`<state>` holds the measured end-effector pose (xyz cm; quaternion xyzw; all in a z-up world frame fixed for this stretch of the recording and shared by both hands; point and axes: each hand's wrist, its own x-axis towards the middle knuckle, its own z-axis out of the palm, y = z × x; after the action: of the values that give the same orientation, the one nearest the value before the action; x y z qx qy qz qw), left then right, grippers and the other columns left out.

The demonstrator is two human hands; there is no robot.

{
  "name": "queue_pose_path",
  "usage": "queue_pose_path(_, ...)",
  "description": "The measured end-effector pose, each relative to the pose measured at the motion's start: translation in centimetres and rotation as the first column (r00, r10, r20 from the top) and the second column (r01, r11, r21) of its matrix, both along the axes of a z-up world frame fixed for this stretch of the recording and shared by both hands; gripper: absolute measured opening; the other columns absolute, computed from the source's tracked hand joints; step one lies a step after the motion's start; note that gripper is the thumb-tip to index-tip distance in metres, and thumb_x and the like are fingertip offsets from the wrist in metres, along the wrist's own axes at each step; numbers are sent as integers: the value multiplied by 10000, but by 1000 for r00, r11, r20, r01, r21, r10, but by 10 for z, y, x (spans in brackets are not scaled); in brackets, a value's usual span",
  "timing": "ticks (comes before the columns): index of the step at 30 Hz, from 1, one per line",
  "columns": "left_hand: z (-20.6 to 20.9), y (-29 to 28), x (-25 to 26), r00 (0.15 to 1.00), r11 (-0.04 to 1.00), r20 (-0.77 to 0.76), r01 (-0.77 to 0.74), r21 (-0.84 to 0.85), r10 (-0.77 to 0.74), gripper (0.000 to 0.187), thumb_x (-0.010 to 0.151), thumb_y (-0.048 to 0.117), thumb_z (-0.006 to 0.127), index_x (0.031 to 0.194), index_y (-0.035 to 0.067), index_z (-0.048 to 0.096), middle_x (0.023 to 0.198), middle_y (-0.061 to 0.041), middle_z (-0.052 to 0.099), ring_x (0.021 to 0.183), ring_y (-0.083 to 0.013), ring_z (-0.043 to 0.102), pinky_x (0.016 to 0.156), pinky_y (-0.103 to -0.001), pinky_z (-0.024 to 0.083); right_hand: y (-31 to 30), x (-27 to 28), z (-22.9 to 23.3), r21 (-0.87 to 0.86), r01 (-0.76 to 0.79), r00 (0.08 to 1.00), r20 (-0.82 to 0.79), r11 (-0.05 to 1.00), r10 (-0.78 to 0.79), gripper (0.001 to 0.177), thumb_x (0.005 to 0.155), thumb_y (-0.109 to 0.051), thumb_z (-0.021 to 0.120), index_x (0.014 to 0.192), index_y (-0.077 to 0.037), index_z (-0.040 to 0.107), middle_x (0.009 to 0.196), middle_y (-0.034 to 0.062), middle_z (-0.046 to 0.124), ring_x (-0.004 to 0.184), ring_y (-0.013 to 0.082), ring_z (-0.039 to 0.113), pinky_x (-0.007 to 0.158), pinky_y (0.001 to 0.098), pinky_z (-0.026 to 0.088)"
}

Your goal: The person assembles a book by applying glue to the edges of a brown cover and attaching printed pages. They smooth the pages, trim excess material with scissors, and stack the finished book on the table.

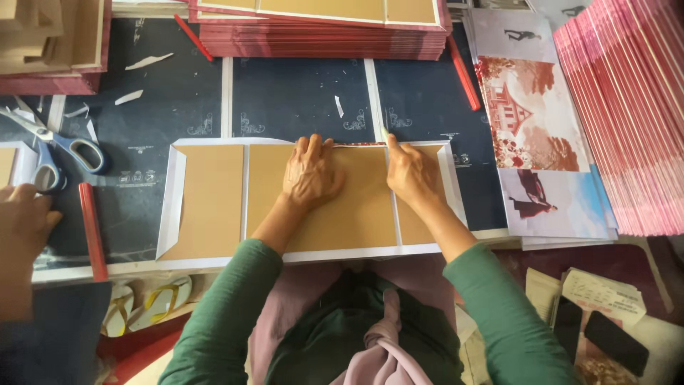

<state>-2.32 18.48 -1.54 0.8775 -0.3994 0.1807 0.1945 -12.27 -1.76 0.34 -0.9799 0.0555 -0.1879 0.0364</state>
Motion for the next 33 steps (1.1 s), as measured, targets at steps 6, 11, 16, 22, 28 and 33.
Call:
queue_pose_path(6,3,5,-4,990,998,141,27,-63,-18,283,746,274,462,912,81,585,836,-36,432,812,-229,500,626,-324,533,94,21,12,-34,-100,992,78,994,102,235,659,-133,542,859,-100,660,737,42,601,649,267,637,540,374,520)
queue_pose_path(11,22,15,8,954,991,299,61,-115,-24,428,700,402,625,879,16,577,1114,-171,439,1132,-357,413,1049,-555,244,73,16,2,-38,-49,989,136,998,54,467,717,-92,518,1174,-49,600,860,84,653,715,281,653,583,393,528)
queue_pose_path(16,11,28,17,999,999,-18,-34,31,34,894,705,663,588,1252,-40,513,1312,-221,469,1241,-363,460,1150,-507,94,65,20,-18,-150,36,990,139,988,-15,550,684,-117,539,1226,-36,573,738,81,592,614,270,618,530,379,514)
queue_pose_path(22,-13,23,22,994,990,105,-14,-142,30,744,699,618,613,1009,-59,600,861,-127,486,810,-319,563,1010,-473,398,63,18,-23,-198,34,989,148,980,-4,532,706,-117,539,1232,-40,571,733,96,571,607,286,606,526,382,511)
queue_pose_path(28,-28,18,29,954,980,276,-67,-189,119,364,707,319,590,903,22,664,780,-73,517,710,-261,593,884,-402,499,100,29,7,13,-6,999,50,1000,6,568,723,-45,517,1292,-38,516,830,69,617,707,281,649,605,392,540)
queue_pose_path(33,16,43,8,998,998,-38,-58,21,58,444,803,380,564,1142,101,633,1150,-108,537,1217,-331,465,1129,-498,186,99,33,-1,-9,-107,993,55,994,108,469,783,-131,488,1246,-110,561,883,24,642,781,223,661,644,339,549)
